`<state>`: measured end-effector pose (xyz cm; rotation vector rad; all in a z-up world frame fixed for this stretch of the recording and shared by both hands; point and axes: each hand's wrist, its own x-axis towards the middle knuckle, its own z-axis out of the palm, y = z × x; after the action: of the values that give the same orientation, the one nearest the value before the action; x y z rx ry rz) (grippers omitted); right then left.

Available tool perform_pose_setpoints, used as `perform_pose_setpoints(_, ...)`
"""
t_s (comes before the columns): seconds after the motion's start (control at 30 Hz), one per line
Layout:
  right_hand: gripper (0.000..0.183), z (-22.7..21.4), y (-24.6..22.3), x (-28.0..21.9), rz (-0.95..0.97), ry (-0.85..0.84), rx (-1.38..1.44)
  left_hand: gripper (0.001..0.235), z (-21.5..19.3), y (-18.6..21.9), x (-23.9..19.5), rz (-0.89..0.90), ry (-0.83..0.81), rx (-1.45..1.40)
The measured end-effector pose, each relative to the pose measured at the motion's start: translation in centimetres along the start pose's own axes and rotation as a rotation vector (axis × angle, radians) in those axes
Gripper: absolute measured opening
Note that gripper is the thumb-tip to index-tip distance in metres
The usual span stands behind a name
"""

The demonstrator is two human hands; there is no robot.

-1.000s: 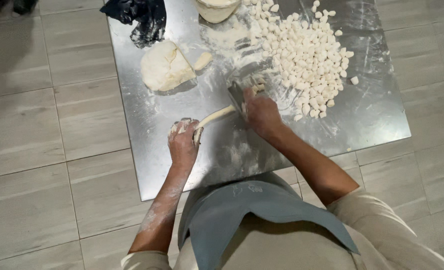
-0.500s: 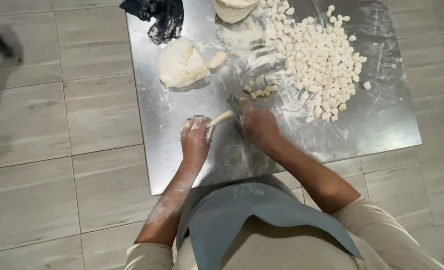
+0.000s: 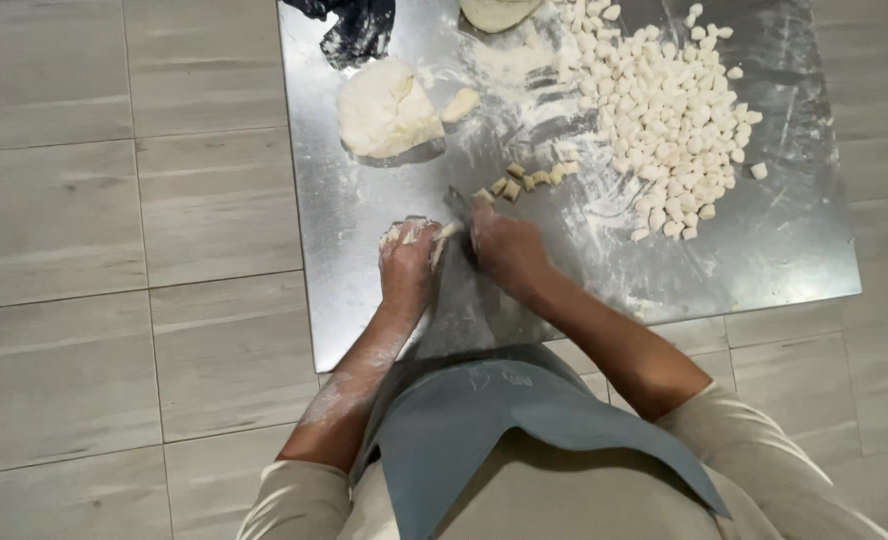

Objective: The person rolls pieces of dough into long strips on a metal table, cuts the strips into small chunks using a bench scraper, and gathers the resulting dough balls into a pile.

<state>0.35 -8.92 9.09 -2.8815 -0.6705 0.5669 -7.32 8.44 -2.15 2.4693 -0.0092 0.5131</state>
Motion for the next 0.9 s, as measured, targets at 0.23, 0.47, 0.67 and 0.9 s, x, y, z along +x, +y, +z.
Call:
perform_pose_setpoints(0.23, 0.028, 0.7, -0.8, 0.7, -0.048, 0.007, 0.051, 0.024, -0.5, 0.0, -0.2, 0.040, 0.057, 0.022)
perform_pose_setpoints(0.47, 0.026, -0.4, -2.4, -0.5, -0.287, 0.151, 0.033, 0.025, 1.3, -0.8, 0.7, 0.071, 0.129, 0.047)
perform_pose_setpoints(0.67, 0.048, 4.1, 8.1, 0.6, 0.162, 0.281, 0.128, 0.015, 1.1, 0.0, 0.2, -0.013, 0.182, 0.000)
perform_pose_setpoints(0.9, 0.065, 4.0, 39.5, -14.5, 0.748, 0.970, 1.872, 0.022, 1.5, 1.2, 2.7, -0.304, 0.142, -0.359)
